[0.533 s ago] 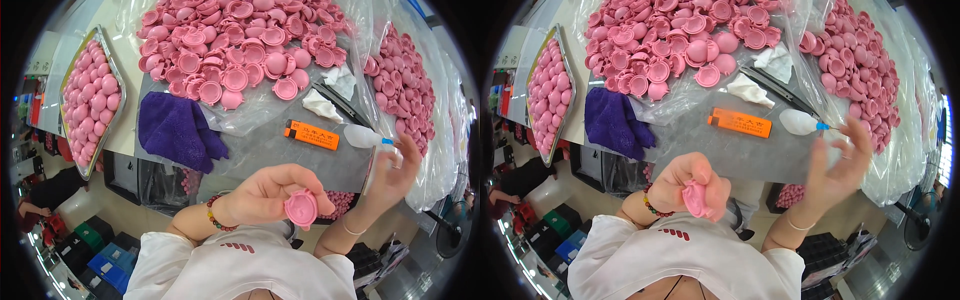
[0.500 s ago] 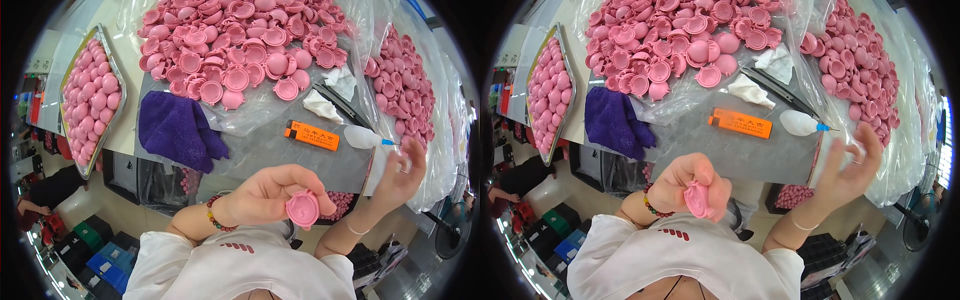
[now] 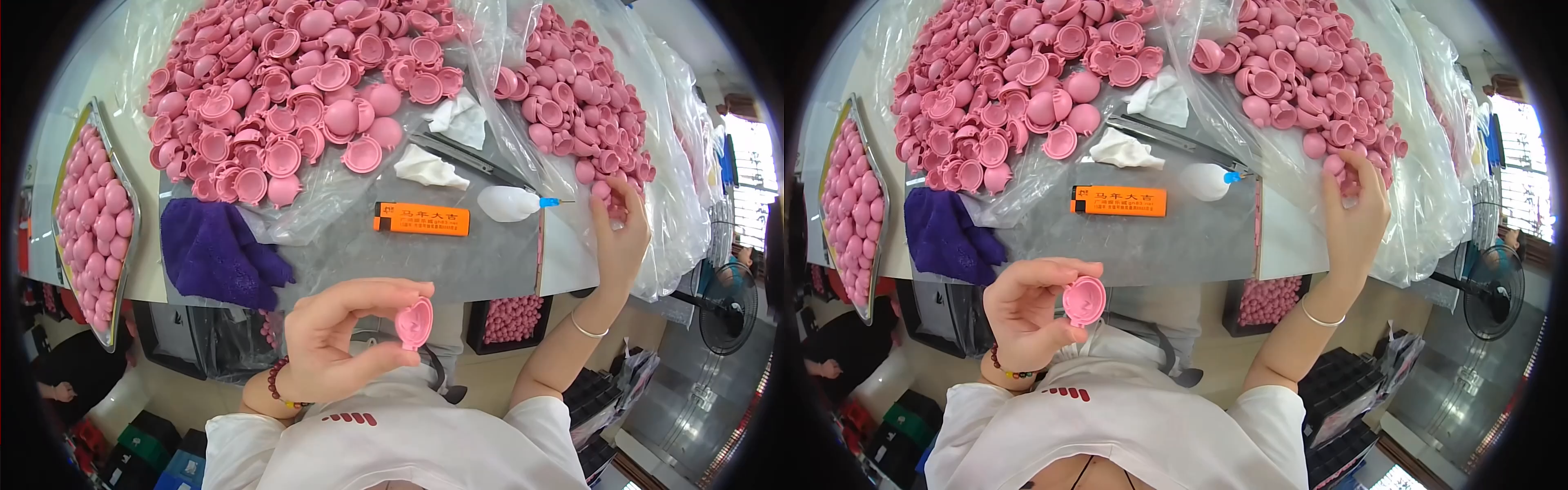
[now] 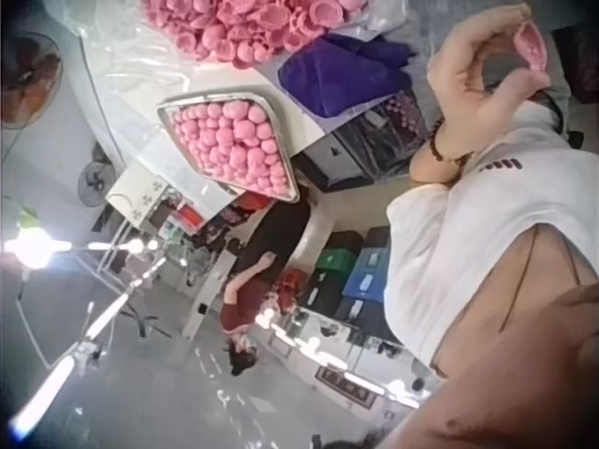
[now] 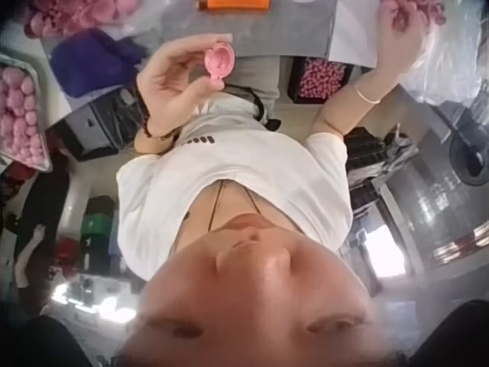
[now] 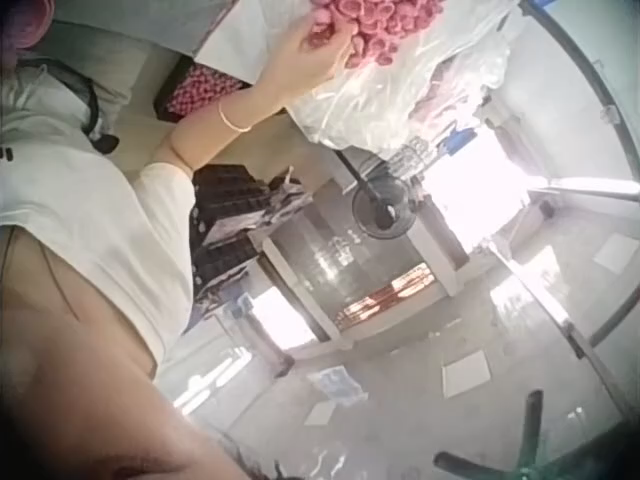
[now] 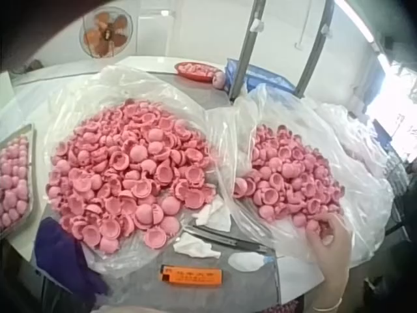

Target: Apply glue to pink plastic toy components and press them together to assemble them.

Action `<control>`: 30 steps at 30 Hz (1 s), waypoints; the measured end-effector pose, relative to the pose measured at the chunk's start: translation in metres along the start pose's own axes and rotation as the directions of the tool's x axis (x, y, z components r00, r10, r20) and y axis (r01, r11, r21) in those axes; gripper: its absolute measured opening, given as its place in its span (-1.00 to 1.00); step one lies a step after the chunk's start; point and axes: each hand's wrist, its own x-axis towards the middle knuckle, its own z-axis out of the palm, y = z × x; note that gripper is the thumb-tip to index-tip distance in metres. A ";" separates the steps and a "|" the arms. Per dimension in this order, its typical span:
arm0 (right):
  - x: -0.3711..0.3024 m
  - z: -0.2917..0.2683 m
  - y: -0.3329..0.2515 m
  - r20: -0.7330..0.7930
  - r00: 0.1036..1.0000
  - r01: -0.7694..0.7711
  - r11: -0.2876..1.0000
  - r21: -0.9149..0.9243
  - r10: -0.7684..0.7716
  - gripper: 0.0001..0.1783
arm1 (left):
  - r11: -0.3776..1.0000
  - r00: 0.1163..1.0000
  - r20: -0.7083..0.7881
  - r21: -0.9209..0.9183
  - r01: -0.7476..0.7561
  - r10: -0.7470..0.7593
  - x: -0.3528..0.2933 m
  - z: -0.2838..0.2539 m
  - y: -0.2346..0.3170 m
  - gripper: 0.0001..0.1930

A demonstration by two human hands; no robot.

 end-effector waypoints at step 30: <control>-0.073 0.022 -0.106 0.100 0.976 0.091 0.779 0.621 -0.194 -0.64 | 0.982 0.986 -0.080 -0.125 0.139 -0.149 0.001 0.004 -0.005 -0.49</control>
